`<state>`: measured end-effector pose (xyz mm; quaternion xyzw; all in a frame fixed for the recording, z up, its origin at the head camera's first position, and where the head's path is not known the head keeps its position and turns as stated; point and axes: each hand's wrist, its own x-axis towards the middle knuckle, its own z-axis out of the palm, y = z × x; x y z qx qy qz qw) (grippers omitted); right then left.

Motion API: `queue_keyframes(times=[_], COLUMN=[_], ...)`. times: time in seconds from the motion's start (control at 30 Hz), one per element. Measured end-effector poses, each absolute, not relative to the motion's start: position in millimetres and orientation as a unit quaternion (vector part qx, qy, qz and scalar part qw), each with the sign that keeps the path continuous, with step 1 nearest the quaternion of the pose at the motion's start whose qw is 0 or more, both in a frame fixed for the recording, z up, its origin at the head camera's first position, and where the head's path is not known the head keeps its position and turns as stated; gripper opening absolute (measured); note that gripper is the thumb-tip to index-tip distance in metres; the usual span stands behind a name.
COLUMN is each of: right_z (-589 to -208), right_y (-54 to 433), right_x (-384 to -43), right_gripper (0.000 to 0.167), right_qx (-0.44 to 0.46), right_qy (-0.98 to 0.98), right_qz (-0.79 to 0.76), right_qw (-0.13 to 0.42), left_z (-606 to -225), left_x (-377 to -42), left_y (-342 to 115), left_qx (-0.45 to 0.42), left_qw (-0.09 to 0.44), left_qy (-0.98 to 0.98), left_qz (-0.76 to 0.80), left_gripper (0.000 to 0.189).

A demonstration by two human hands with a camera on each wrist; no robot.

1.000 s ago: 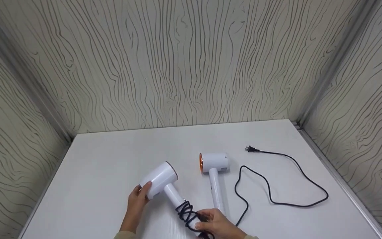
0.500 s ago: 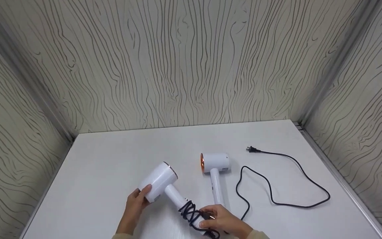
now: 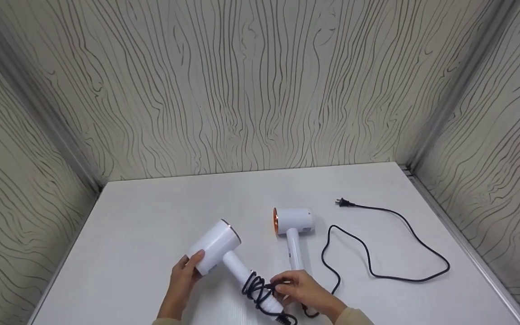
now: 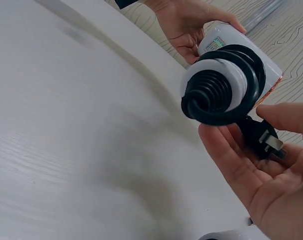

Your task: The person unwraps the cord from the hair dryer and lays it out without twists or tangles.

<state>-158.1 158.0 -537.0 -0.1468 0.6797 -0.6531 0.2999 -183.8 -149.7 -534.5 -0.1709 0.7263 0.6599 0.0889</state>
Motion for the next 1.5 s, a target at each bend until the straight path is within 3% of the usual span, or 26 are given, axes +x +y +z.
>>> queue_keyframes(times=[0.37, 0.77, 1.23, 1.5], right_z=[-531.4, -538.1, -540.5, -556.4], right_y=[161.4, 161.6, 157.1, 144.4], right_x=[-166.1, -172.6, -171.2, -163.7], right_gripper=[0.039, 0.038, 0.024, 0.024], right_qx=[-0.147, -0.117, -0.077, -0.07], right_qy=[0.693, 0.71, 0.783, 0.763], right_qz=[-0.677, -0.686, -0.616, -0.64], right_qw=[0.199, 0.107, 0.042, 0.061], left_z=[-535.1, -536.9, -531.1, -528.9], left_x=[-178.7, -171.1, -174.1, -174.5], left_y=[-155.4, -156.7, -148.3, -143.4], left_qx=[-0.112, -0.045, -0.106, -0.148], left_qw=[0.158, 0.178, 0.135, 0.086], left_qy=[0.703, 0.664, 0.61, 0.598], left_qz=[0.684, 0.725, 0.773, 0.783], left_gripper=[0.079, 0.069, 0.077, 0.081])
